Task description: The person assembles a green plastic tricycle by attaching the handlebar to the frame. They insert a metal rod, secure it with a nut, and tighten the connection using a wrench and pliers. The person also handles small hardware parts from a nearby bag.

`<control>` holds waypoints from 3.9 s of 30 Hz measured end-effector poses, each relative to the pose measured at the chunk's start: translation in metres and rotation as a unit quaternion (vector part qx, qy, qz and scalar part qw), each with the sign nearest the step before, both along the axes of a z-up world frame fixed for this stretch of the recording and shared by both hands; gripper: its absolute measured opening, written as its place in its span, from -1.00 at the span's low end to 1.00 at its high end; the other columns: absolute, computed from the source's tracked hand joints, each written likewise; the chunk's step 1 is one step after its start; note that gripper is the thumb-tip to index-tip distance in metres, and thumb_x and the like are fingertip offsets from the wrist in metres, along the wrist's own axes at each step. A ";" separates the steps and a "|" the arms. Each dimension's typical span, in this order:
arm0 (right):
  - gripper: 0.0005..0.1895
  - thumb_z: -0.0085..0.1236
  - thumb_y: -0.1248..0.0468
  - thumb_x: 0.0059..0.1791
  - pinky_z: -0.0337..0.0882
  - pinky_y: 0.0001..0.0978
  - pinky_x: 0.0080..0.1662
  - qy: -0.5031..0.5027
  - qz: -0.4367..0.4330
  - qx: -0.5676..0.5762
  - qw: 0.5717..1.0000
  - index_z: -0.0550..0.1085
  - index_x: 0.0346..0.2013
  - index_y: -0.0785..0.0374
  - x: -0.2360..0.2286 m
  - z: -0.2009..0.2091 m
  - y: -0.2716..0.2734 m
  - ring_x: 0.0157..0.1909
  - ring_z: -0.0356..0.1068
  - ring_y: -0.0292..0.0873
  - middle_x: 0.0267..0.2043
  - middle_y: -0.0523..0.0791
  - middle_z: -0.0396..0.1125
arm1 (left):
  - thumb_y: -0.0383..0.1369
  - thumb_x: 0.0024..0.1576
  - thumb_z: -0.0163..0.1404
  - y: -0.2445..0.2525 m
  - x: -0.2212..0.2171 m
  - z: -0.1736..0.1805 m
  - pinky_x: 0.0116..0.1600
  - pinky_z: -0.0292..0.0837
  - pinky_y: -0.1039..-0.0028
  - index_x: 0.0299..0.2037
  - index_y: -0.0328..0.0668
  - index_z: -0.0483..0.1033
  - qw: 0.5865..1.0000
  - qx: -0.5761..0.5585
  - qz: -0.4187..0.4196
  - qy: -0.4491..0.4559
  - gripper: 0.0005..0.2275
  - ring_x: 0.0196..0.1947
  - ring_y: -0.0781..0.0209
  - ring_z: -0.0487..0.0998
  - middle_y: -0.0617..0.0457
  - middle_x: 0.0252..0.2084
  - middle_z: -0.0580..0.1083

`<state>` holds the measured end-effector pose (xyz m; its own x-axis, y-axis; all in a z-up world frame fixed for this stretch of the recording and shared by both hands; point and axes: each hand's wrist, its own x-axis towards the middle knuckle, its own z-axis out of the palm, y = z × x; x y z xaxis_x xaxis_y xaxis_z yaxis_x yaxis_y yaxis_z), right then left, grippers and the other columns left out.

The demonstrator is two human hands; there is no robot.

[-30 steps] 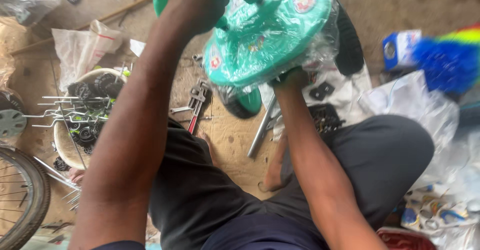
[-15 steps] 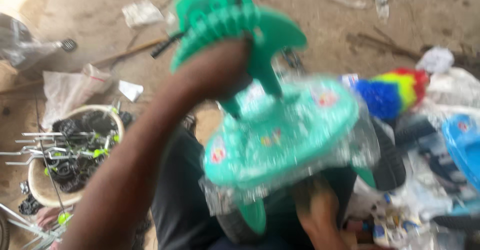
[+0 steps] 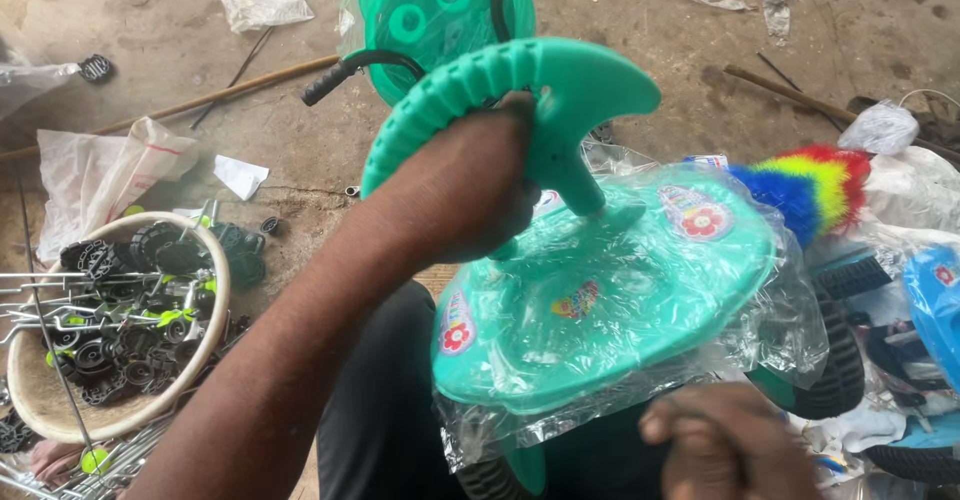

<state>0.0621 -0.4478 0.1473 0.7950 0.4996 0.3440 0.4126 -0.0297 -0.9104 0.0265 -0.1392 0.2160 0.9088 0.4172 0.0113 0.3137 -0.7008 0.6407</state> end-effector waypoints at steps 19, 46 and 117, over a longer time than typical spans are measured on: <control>-0.74 0.04 0.53 0.12 0.61 -0.33 0.17 -0.102 0.135 -0.024 0.985 0.47 0.12 0.40 0.064 0.076 0.109 0.09 0.58 -0.12 -0.03 0.04 0.53 | -0.43 0.15 0.10 0.016 -0.024 0.031 -0.19 0.64 0.25 0.43 -0.37 0.10 0.997 -0.025 0.060 0.036 -0.37 -0.23 -0.03 0.71 -0.27 -0.15 0.58; -0.84 0.12 0.42 0.16 0.60 -0.42 0.07 -0.108 0.142 0.028 0.984 0.52 0.04 0.37 0.063 0.066 0.106 -0.01 0.53 -0.21 0.05 0.01 0.47 | -0.48 -0.02 0.17 0.003 -0.017 0.024 -0.08 0.50 0.14 0.06 -0.32 0.42 0.999 -0.015 0.034 0.031 -0.59 -0.14 -0.14 0.62 -0.24 -0.19 0.57; -0.91 0.17 0.36 0.28 0.56 -0.49 -0.10 -0.374 0.144 -0.014 0.916 0.49 0.01 0.36 0.053 0.067 0.109 -0.07 0.55 -0.21 -0.08 -0.01 0.49 | -0.45 -0.08 0.26 0.010 -0.005 -0.009 -0.35 0.55 0.34 -0.08 -0.36 0.54 0.997 0.073 0.030 0.007 -0.65 -0.34 0.09 0.65 -0.15 -0.26 0.59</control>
